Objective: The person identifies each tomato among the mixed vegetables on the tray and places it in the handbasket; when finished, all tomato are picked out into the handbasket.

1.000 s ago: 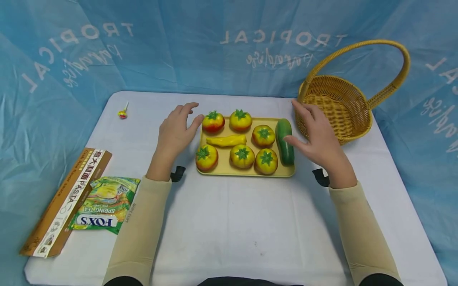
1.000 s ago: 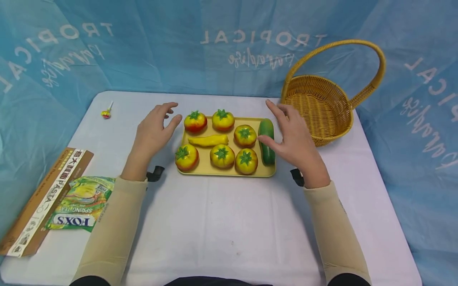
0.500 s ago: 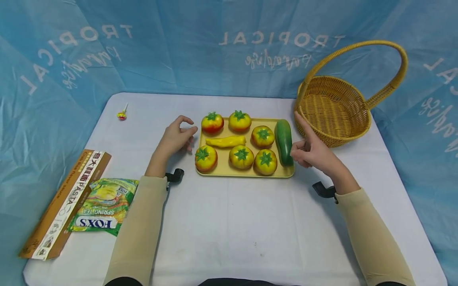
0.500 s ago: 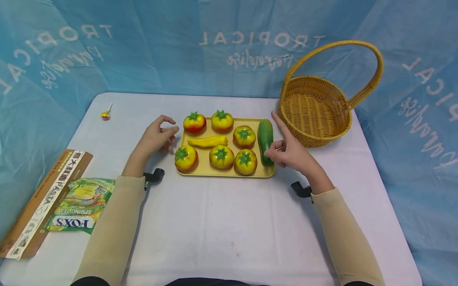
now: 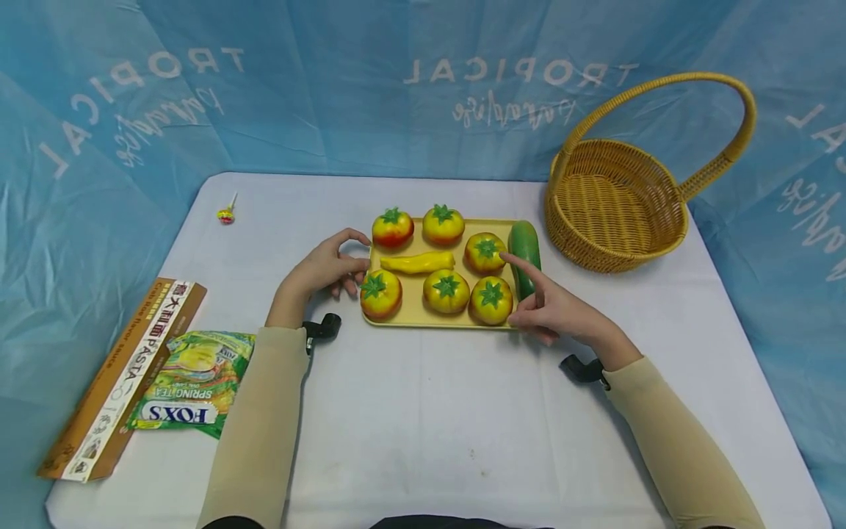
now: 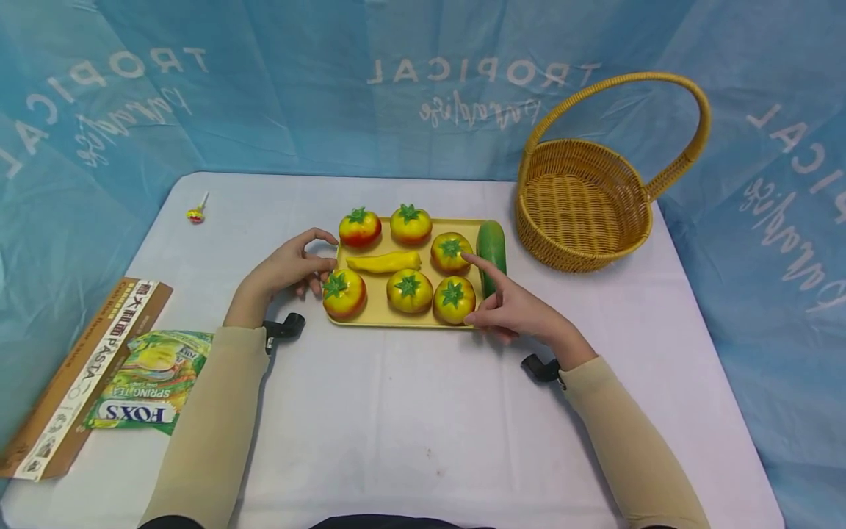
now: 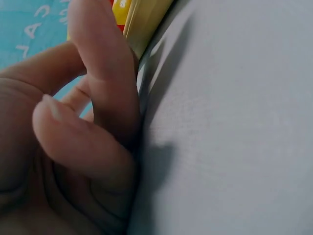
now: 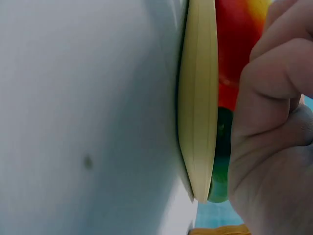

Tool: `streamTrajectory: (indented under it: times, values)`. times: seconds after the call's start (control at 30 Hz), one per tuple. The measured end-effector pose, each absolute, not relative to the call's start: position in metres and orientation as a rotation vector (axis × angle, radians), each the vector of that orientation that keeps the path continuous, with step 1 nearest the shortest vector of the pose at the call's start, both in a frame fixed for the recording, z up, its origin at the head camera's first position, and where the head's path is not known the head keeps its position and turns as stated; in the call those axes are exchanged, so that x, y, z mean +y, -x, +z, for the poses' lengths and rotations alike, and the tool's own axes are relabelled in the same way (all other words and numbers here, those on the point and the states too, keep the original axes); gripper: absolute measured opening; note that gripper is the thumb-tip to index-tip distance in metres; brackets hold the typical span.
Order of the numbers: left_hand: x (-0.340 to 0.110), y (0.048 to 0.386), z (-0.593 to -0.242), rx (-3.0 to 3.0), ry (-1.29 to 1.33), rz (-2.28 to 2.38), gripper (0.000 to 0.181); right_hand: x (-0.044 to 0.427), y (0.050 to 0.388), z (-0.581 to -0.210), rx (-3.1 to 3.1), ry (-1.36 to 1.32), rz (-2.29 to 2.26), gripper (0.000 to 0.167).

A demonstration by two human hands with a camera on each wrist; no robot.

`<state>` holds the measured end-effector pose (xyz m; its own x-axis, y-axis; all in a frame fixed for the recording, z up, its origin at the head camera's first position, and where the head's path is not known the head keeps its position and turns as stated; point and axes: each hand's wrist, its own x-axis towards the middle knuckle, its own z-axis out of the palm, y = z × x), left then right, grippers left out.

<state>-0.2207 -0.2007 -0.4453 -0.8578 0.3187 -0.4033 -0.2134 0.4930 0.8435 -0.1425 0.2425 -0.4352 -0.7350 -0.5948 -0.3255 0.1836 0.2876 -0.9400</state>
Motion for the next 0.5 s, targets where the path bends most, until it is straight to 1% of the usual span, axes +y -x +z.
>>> streamTrajectory:
  times: [0.23,0.5]
  values:
    - [-0.2001,0.2227,-0.4448,2.206,-0.096,1.279,0.049,0.2402,0.1432,-0.4398,1.9,0.362,-1.489,0.097]
    - [-0.2004,0.227,-0.4453,2.153,-0.085,1.226,0.054,0.237,0.1434,-0.4425,1.908,0.311,-1.455,0.097]
